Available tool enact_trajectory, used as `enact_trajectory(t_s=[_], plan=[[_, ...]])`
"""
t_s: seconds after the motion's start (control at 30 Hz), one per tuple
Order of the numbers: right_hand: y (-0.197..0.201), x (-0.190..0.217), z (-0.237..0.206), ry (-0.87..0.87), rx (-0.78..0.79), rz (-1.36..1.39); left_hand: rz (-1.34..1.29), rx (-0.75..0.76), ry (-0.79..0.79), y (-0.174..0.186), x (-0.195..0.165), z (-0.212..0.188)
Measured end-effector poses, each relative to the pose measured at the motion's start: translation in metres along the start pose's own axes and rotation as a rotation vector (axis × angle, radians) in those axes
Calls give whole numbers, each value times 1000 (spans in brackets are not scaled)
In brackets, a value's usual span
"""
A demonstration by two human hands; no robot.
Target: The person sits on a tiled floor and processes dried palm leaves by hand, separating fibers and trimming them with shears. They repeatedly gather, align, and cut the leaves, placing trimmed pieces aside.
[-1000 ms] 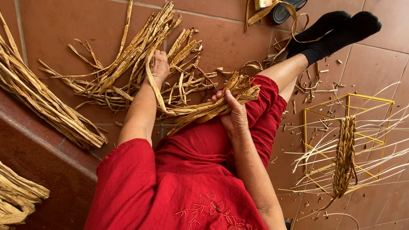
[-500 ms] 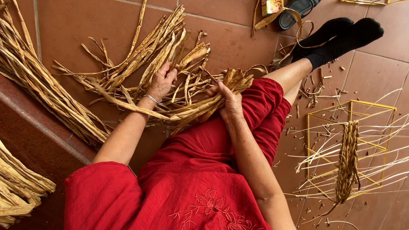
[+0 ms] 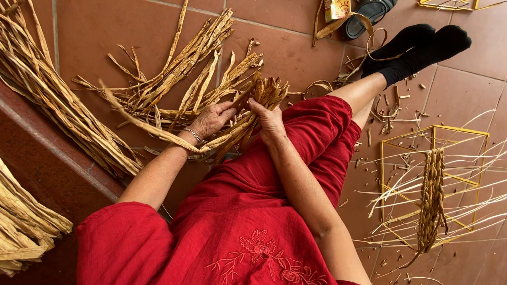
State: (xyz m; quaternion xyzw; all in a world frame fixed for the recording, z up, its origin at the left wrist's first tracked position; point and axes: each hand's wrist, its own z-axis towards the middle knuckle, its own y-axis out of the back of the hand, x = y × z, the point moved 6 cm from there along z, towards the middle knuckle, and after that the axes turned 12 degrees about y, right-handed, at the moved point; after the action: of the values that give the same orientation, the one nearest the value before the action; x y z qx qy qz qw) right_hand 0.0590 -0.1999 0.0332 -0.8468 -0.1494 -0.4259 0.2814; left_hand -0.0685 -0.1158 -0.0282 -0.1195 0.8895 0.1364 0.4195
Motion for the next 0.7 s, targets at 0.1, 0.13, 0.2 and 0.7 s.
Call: enact_trajectory(t_s=[0.1,0.13,0.2,0.7], plan=[[4,-5,1,0,22,-95,197,-123,-338,-3,-23,-6],[7,-8,2,-27,5,-127,275,-132,-331,-5,-22,-5],[12,-7,6,-29,-35,-141,430,-149,-316,-7,-16,-1],[43,141,-101,377,280,-18,873,-396,117,70,56,20]])
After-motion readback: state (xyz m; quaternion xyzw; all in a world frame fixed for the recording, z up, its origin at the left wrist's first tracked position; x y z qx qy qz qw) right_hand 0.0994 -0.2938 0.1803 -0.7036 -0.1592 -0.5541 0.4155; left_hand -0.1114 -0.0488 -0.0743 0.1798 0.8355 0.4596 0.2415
